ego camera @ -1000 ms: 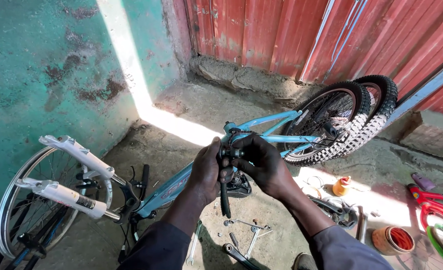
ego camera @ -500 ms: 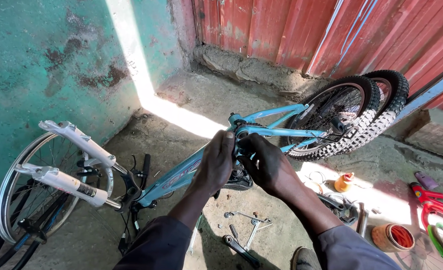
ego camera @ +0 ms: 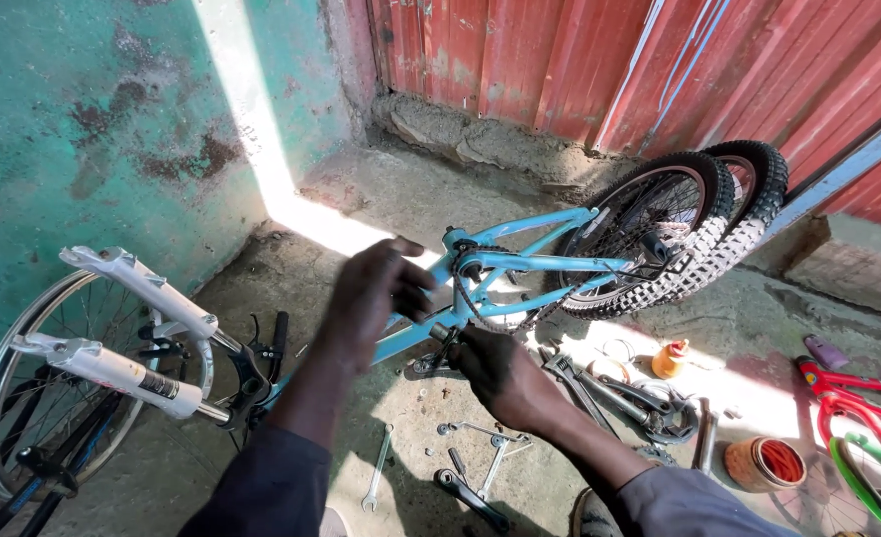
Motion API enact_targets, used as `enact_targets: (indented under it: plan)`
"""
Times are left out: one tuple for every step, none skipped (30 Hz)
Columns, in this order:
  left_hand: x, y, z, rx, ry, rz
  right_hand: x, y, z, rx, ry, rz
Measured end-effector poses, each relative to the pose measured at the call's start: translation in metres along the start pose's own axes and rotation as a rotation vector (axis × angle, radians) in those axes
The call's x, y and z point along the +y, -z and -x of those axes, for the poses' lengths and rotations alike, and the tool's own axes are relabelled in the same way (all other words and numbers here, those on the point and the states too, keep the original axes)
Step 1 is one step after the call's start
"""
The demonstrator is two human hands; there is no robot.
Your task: The person works on the bottom bracket area of a light blue bicycle frame, using hands to manipulate the chain and crankset components. They use a wrench to tighten bolts and a rag to wipe grease from the frame and parts.
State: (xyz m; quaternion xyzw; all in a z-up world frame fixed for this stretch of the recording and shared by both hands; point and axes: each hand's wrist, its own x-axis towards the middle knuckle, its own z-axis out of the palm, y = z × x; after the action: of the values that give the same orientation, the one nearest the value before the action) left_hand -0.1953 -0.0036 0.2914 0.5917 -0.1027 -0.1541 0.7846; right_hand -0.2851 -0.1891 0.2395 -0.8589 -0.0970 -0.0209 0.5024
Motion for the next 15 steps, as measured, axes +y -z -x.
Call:
enact_targets:
  plan:
    - [0.006,0.009,-0.003,0.176,-0.014,-0.026,-0.01,0.004,-0.001,-0.032,-0.074,-0.032]
    - [0.012,0.019,-0.006,0.354,-0.028,-0.053,-0.02,0.008,-0.003,-0.065,-0.146,-0.063]
    - [0.009,0.029,-0.006,0.355,-0.025,-0.052,-0.016,0.008,-0.005,-0.067,-0.148,-0.063]
    - [0.008,0.038,-0.007,0.456,-0.055,-0.062,-0.013,0.009,-0.009,0.008,-0.228,-0.08]
    - [0.007,0.047,-0.008,0.557,-0.084,-0.072,-0.011,0.01,-0.013,0.084,-0.307,-0.097]
    - [0.008,0.049,-0.006,0.562,-0.089,-0.071,0.0,0.009,-0.009,0.08,-0.301,-0.096]
    - [0.008,0.051,-0.005,0.586,-0.082,-0.083,0.011,0.009,-0.006,-0.036,-0.358,0.08]
    - [0.008,0.053,-0.005,0.607,-0.075,-0.096,0.023,0.008,-0.003,-0.148,-0.413,0.257]
    - [0.01,0.052,-0.005,0.609,-0.079,-0.096,0.021,0.007,-0.003,-0.148,-0.408,0.257]
    - [0.011,0.051,-0.004,0.591,-0.079,-0.105,0.019,0.004,-0.002,-0.196,-0.306,0.196]
    - [0.011,0.051,-0.003,0.573,-0.078,-0.113,0.018,0.002,-0.001,-0.243,-0.205,0.135]
    - [0.013,0.05,-0.003,0.577,-0.075,-0.111,-0.001,0.012,0.001,-0.248,-0.207,0.136]
    - [0.014,0.049,-0.002,0.561,-0.076,-0.121,-0.02,0.022,0.003,-0.214,-0.15,-0.002]
    - [0.016,0.048,-0.001,0.546,-0.078,-0.13,-0.039,0.032,0.005,-0.18,-0.094,-0.139]
    - [0.012,0.049,0.0,0.551,-0.075,-0.128,-0.027,0.034,0.001,-0.186,-0.096,-0.138]
